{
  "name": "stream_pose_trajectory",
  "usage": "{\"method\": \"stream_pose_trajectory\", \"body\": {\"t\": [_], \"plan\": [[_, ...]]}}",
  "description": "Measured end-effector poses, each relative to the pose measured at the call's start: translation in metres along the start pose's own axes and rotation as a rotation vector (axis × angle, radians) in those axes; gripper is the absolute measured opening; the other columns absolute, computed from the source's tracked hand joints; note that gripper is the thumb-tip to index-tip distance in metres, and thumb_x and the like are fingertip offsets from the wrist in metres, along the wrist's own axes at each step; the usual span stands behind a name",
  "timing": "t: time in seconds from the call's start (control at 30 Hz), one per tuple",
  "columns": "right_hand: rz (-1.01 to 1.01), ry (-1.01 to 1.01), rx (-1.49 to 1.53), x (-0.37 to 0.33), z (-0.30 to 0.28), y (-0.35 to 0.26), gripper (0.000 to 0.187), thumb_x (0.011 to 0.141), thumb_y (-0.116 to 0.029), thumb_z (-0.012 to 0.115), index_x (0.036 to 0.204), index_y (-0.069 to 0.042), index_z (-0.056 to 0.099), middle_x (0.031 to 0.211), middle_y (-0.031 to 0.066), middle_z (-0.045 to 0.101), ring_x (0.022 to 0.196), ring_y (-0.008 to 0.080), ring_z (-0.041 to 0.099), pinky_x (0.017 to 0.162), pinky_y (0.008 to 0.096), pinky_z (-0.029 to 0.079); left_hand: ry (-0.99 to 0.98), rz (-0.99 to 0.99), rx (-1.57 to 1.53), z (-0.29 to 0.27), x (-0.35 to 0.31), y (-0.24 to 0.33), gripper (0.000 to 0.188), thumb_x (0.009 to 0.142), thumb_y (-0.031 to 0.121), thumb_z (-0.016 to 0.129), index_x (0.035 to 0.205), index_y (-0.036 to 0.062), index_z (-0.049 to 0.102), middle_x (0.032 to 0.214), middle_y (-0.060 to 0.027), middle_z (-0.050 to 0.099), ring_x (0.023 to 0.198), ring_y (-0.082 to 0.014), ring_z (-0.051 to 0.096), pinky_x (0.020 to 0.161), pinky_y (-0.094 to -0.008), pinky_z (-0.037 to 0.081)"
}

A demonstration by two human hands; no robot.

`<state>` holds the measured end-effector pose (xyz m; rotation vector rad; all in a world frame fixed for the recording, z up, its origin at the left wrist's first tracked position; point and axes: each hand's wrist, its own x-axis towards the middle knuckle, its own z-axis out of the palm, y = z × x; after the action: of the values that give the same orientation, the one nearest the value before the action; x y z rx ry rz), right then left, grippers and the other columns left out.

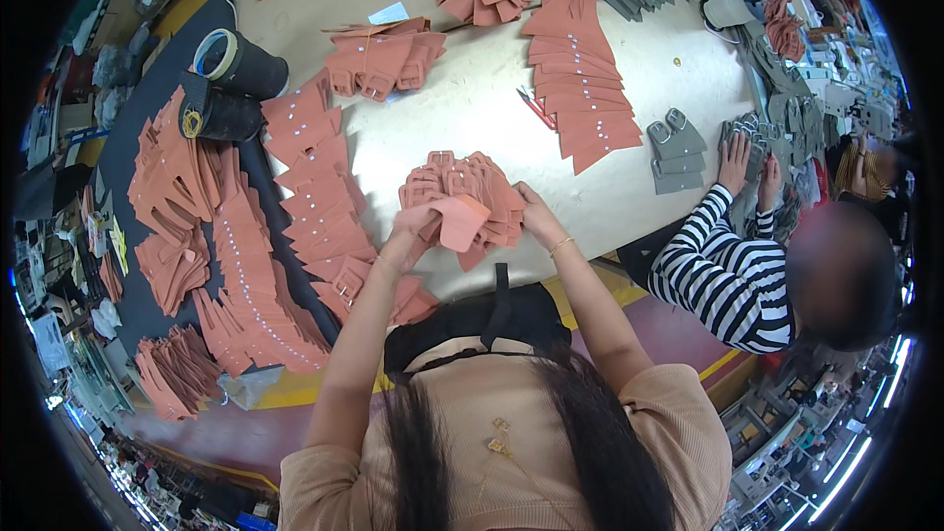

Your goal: The person sorts and stacks reddish-brown fabric pieces on a worktable. They pick up pieces, align them, and place them into neat piles while another worker handles similar items nearby.

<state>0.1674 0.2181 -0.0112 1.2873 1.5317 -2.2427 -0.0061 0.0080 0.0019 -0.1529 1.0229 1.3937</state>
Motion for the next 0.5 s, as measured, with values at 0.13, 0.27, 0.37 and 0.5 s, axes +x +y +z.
{"method": "stream_pose_trajectory", "body": {"t": [0.13, 0.27, 0.37, 0.5], "plan": [[0.040, -0.023, 0.213, -0.008, 0.010, -0.023, 0.008, 0.096, -0.015, 0.043, 0.094, -0.008, 0.046, 0.084, 0.0010, 0.055, 0.071, 0.0066, 0.050, 0.059, 0.0230, 0.043, -0.004, -0.051, -0.140, 0.011, 0.007, 0.001, 0.035, 0.095, 0.032, 0.049, 0.124, 0.0121, 0.049, 0.113, -0.0019, 0.058, 0.097, -0.0139, 0.057, 0.084, -0.0321, 0.049], [0.019, -0.042, 0.519, -0.027, 0.020, -0.038, 0.007, 0.096, -0.010, 0.039, 0.102, -0.007, 0.042, 0.092, 0.0052, 0.057, 0.078, 0.0103, 0.057, 0.063, 0.0234, 0.048, -0.027, -0.010, -0.088, 0.029, 0.015, 0.002, 0.034, 0.096, 0.031, 0.049, 0.125, 0.0138, 0.048, 0.114, -0.0016, 0.057, 0.093, -0.0111, 0.059, 0.067, -0.0270, 0.053], [-0.103, 0.026, 0.627, -0.019, 0.029, -0.033, 0.010, 0.095, -0.006, 0.037, 0.104, -0.009, 0.040, 0.092, 0.0065, 0.057, 0.076, 0.0137, 0.058, 0.063, 0.0239, 0.048, 0.059, -0.010, -0.148, 0.051, 0.019, -0.003, 0.033, 0.097, 0.031, 0.046, 0.126, 0.0148, 0.046, 0.114, -0.0007, 0.057, 0.090, -0.0100, 0.060, 0.057, -0.0228, 0.051], [-0.245, 0.071, 0.278, 0.003, 0.023, -0.017, 0.009, 0.095, -0.008, 0.039, 0.103, -0.010, 0.040, 0.091, 0.0099, 0.056, 0.074, 0.0184, 0.058, 0.065, 0.0306, 0.048, 0.188, 0.011, -0.289, 0.063, 0.023, -0.021, 0.028, 0.094, 0.027, 0.050, 0.120, 0.0149, 0.050, 0.108, 0.0000, 0.059, 0.077, -0.0093, 0.058, 0.050, -0.0207, 0.042]]}}
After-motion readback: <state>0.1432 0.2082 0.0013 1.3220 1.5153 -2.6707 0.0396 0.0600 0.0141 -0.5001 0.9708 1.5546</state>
